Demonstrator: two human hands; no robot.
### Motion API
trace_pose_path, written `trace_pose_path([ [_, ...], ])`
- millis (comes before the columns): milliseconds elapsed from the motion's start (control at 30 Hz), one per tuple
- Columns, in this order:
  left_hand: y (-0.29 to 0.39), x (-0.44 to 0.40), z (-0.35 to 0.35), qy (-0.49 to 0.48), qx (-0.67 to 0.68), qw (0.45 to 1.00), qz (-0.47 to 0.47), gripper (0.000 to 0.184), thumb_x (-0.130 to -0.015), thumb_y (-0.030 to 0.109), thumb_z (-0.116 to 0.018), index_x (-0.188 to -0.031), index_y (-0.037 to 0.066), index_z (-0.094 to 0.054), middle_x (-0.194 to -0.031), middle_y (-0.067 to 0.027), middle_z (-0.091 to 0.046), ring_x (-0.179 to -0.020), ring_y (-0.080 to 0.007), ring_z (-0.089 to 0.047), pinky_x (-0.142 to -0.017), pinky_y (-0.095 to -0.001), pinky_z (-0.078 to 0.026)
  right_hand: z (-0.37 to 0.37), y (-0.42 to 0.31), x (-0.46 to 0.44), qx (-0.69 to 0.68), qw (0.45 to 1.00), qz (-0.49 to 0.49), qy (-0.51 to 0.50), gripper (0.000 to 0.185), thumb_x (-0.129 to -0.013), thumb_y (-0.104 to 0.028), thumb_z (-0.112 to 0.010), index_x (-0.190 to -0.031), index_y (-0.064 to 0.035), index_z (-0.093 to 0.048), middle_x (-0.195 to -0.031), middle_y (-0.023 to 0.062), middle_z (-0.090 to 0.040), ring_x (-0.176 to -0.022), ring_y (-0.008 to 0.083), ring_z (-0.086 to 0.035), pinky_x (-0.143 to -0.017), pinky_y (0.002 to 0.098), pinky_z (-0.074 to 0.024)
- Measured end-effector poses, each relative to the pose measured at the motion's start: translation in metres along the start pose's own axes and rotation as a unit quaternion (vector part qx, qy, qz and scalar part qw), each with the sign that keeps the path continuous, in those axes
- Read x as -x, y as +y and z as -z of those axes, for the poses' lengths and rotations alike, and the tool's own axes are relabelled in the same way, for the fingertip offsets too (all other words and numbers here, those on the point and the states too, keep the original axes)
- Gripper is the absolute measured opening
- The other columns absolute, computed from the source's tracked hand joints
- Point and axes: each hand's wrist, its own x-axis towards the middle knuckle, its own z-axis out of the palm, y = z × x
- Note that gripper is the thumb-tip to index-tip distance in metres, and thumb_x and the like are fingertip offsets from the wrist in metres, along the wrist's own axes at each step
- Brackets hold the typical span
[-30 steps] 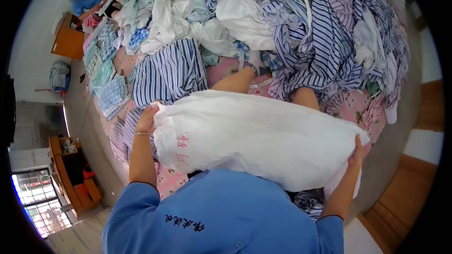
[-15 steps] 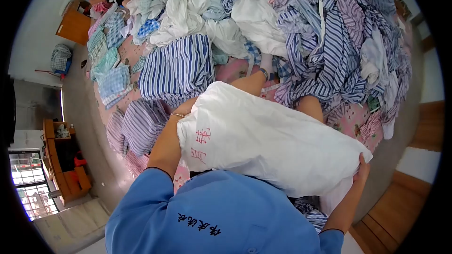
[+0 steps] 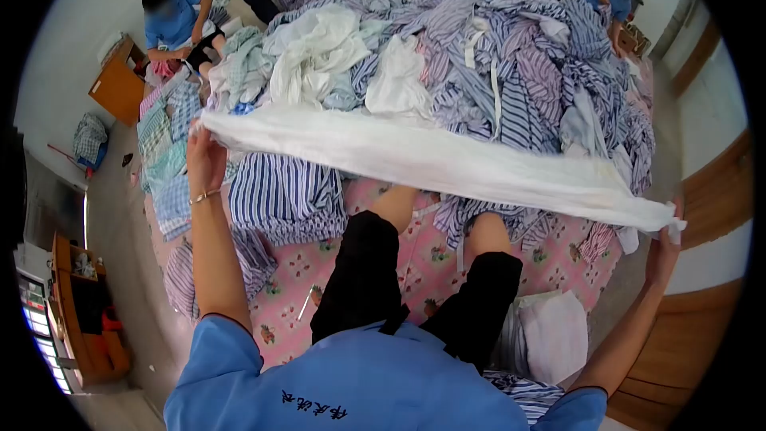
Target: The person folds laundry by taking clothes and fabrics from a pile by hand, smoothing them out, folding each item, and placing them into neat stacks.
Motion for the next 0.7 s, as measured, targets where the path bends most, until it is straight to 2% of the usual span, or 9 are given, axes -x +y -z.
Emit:
trace_pose_path([
  [100,0.001,0.034,0.022,0.004,-0.113,0.993,0.02,0.036,-0.086,0.007,-0.061,-0.119,0.001,-0.048,-0.109,-0.0043,-0.057,-0.102,-0.0138,-0.054,-0.092,-0.0265,-0.041,0.043,0.036,0.02,0.157,0.979,-0.117,-0.055,0.037,-0.088,-0.009,-0.052,-0.125,-0.0021,-0.049,-0.122,0.0067,-0.053,-0.113,0.0203,-0.049,-0.099,0.0327,-0.0353],
  [167,-0.005,0.076,0.03,0.067,-0.236,0.963,0.109,0.034,-0.082,0.001,-0.062,-0.114,0.002,-0.053,-0.103,-0.0028,-0.059,-0.097,-0.0126,-0.054,-0.087,-0.025,-0.043,0.037,0.054,0.045,0.201,0.962,-0.094,-0.156,0.026,-0.08,0.002,-0.049,-0.104,-0.0035,-0.058,-0.107,0.0032,-0.057,-0.102,0.0188,-0.053,-0.092,0.0298,-0.0389],
  [233,-0.01,0.119,0.06,-0.007,-0.363,0.905,0.221,0.028,-0.077,-0.003,-0.06,-0.105,0.002,-0.058,-0.095,-0.0014,-0.06,-0.091,-0.0114,-0.054,-0.081,-0.0238,-0.043,0.036,0.085,0.079,0.32,0.923,-0.175,-0.121,0.025,-0.07,0.008,-0.045,-0.088,-0.0038,-0.057,-0.093,0.0036,-0.057,-0.094,0.0187,-0.054,-0.085,0.0285,-0.0406],
  [300,-0.039,0.171,0.107,-0.062,-0.457,0.844,0.275,0.022,-0.075,-0.007,-0.057,-0.095,0.001,-0.061,-0.088,-0.0009,-0.061,-0.085,-0.0104,-0.055,-0.076,-0.0239,-0.044,0.068,0.148,0.118,0.418,0.883,-0.144,-0.156,0.03,-0.063,0.009,-0.041,-0.085,-0.0008,-0.06,-0.084,0.0108,-0.062,-0.088,0.0211,-0.058,-0.081,0.0301,-0.0437],
  [367,-0.052,0.216,0.123,-0.077,-0.468,0.808,0.351,0.021,-0.074,-0.008,-0.056,-0.092,0.001,-0.06,-0.086,-0.0008,-0.061,-0.081,-0.0097,-0.055,-0.074,-0.0236,-0.044,0.065,0.166,0.17,0.509,0.826,-0.166,-0.177,0.028,-0.063,0.007,-0.041,-0.081,0.0019,-0.062,-0.079,0.0183,-0.064,-0.082,0.0268,-0.062,-0.076,0.0332,-0.0464],
  [467,-0.062,0.253,0.127,-0.047,-0.447,0.795,0.406,0.018,-0.075,-0.007,-0.056,-0.09,0.002,-0.058,-0.083,-0.0004,-0.06,-0.077,-0.0093,-0.055,-0.07,-0.0231,-0.044,0.074,0.18,0.219,0.576,0.737,-0.307,-0.175,0.026,-0.066,0.002,-0.048,-0.085,-0.0025,-0.065,-0.09,0.0195,-0.064,-0.089,0.0312,-0.061,-0.079,0.0355,-0.0462],
  [600,-0.053,0.247,0.116,-0.002,-0.406,0.831,0.381,0.014,-0.078,-0.004,-0.054,-0.089,0.005,-0.056,-0.079,0.0022,-0.058,-0.072,-0.0063,-0.053,-0.062,-0.0207,-0.043,0.028,0.166,0.224,0.665,0.608,-0.358,-0.244,0.024,-0.069,-0.004,-0.055,-0.09,-0.0085,-0.065,-0.095,0.0154,-0.063,-0.098,0.0323,-0.057,-0.085,0.0417,-0.0445],
  [667,-0.042,0.229,0.101,0.027,-0.388,0.842,0.374,0.012,-0.082,-0.002,-0.054,-0.091,0.006,-0.055,-0.083,0.0018,-0.058,-0.075,-0.006,-0.054,-0.062,-0.0205,-0.045,-0.01,0.15,0.224,0.69,0.612,-0.258,-0.288,0.024,-0.073,-0.008,-0.057,-0.095,-0.011,-0.064,-0.109,0.0133,-0.058,-0.11,0.0331,-0.05,-0.089,0.0474,-0.0415],
  [700,-0.036,0.22,0.088,0.036,-0.37,0.861,0.347,0.012,-0.083,-0.002,-0.055,-0.092,0.006,-0.055,-0.085,0.0009,-0.059,-0.075,-0.0068,-0.055,-0.064,-0.0215,-0.046,-0.029,0.152,0.219,0.611,0.68,-0.239,-0.327,0.043,-0.07,-0.004,-0.062,-0.113,-0.0108,-0.059,-0.124,0.0151,-0.05,-0.118,0.0329,-0.043,-0.099,0.0433,-0.0358],
])
